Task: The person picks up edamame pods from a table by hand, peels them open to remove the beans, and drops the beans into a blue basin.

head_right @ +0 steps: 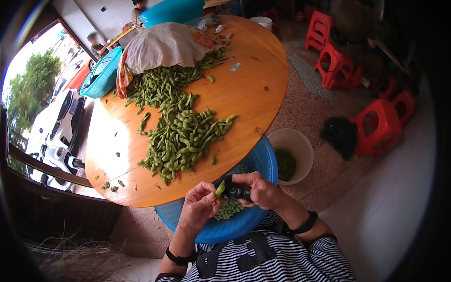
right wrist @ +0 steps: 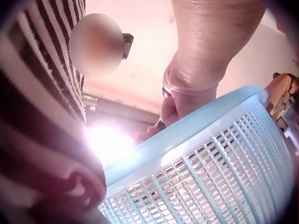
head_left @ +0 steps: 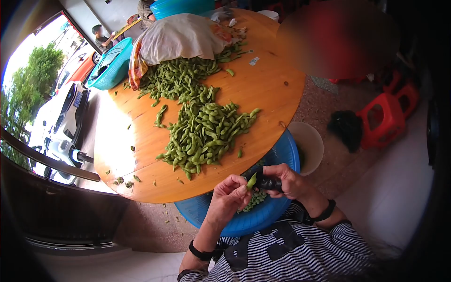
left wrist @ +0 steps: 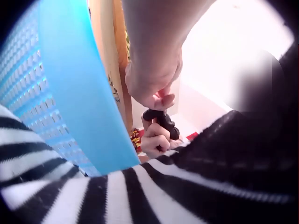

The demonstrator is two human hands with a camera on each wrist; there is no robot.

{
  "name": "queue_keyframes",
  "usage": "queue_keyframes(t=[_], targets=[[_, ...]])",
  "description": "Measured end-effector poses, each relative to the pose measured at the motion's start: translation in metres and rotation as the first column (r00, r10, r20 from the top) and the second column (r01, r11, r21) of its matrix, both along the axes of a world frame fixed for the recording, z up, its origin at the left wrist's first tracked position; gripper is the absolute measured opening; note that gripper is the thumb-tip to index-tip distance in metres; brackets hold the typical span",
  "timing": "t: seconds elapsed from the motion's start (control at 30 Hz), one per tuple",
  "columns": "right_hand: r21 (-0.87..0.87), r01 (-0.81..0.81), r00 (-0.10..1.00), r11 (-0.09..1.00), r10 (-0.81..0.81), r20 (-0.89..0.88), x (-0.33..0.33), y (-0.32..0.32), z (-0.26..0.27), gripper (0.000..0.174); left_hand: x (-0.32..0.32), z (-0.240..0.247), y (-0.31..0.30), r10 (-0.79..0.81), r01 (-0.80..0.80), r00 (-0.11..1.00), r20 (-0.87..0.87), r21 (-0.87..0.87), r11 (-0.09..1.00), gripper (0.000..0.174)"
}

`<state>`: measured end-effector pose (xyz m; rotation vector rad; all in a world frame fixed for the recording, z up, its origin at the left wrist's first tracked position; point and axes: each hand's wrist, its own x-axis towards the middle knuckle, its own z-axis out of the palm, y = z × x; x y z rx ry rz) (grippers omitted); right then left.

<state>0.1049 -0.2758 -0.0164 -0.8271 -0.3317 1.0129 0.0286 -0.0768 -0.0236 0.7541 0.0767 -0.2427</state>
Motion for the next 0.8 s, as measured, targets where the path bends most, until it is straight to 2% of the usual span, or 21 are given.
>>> queue_keyframes(t=[0.03,0.07,0.1,0.17,0.2,0.27,0.3,0.37,0.4,0.47,0.5,0.57,0.6,0.63,0.7,0.73,0.77,0.8], targets=[[-0.189,0.072,0.981,0.979,-0.036,0.189,-0.002,0.000,0.005,0.039,0.000,0.003,-0.002,0.026,-0.024,1.000,-0.010,0.121,0.992,0.009],[-0.351,0.174,0.926,0.920,-0.032,0.375,-0.004,0.002,0.009,0.038,-0.001,0.002,-0.006,0.030,-0.029,1.000,-0.009,0.123,0.992,0.009],[-0.349,0.170,0.927,0.922,-0.029,0.375,-0.006,0.004,0.010,0.038,-0.002,0.000,-0.012,0.092,-0.105,0.994,0.056,0.316,0.943,0.011],[-0.285,0.310,0.748,0.907,-0.047,0.662,-0.011,0.007,0.010,0.036,-0.006,-0.013,-0.010,0.124,-0.249,0.963,0.239,0.617,0.747,0.014],[-0.285,0.307,0.747,0.908,-0.045,0.663,-0.011,0.008,0.008,0.036,-0.006,-0.013,-0.011,0.127,-0.252,0.962,0.240,0.616,0.746,0.014],[-0.215,0.368,0.639,0.905,-0.078,0.765,-0.011,0.006,-0.001,0.036,-0.006,-0.010,-0.013,0.152,-0.247,0.968,0.200,0.643,0.725,0.009],[-0.215,0.366,0.638,0.905,-0.076,0.766,-0.011,0.006,-0.004,0.036,-0.006,-0.010,-0.012,0.154,-0.249,0.967,0.201,0.642,0.725,0.009],[-0.180,0.407,0.590,0.895,-0.107,0.800,-0.011,0.006,-0.008,0.034,-0.005,-0.010,-0.010,0.104,-0.264,0.963,0.249,0.786,0.559,0.008],[-0.179,0.405,0.589,0.897,-0.106,0.801,-0.011,0.007,-0.003,0.034,-0.004,-0.010,-0.012,0.107,-0.267,0.962,0.250,0.786,0.557,0.008],[-0.237,0.419,0.645,0.876,-0.104,0.757,-0.013,0.008,0.009,0.032,-0.002,-0.010,-0.019,0.026,-0.566,0.822,0.569,0.810,0.156,0.012],[-0.236,0.418,0.645,0.877,-0.104,0.757,-0.015,0.009,0.009,0.032,0.000,-0.010,-0.019,0.000,-0.629,0.775,0.632,0.771,0.103,0.018],[-0.201,0.544,0.495,0.815,-0.119,0.861,-0.021,0.011,0.007,0.033,0.002,-0.014,-0.022,0.001,-0.637,0.769,0.639,0.768,0.071,0.019],[-0.199,0.542,0.495,0.817,-0.118,0.861,-0.022,0.011,0.005,0.033,0.003,-0.016,-0.022,0.001,-0.644,0.765,0.644,0.764,0.041,0.019],[-0.199,0.538,0.495,0.820,-0.116,0.861,-0.022,0.011,0.002,0.033,0.003,-0.019,-0.020,0.003,-0.645,0.764,0.645,0.763,0.035,0.019],[-0.193,0.526,0.496,0.828,-0.114,0.861,-0.020,0.011,0.000,0.034,0.003,-0.021,-0.016,0.038,-0.480,0.875,0.483,0.852,0.211,0.015],[-0.213,0.514,0.536,0.831,-0.118,0.836,-0.019,0.010,0.001,0.033,0.003,-0.020,-0.014,0.041,-0.482,0.874,0.485,0.852,0.204,0.015],[-0.232,0.501,0.575,0.834,-0.120,0.809,-0.018,0.010,0.002,0.033,0.003,-0.018,-0.012,0.096,-0.274,0.960,0.264,0.815,0.511,0.014],[-0.229,0.497,0.574,0.837,-0.119,0.810,-0.017,0.009,0.004,0.033,0.003,-0.016,-0.010,0.069,-0.069,0.997,0.025,0.638,0.767,0.015]])
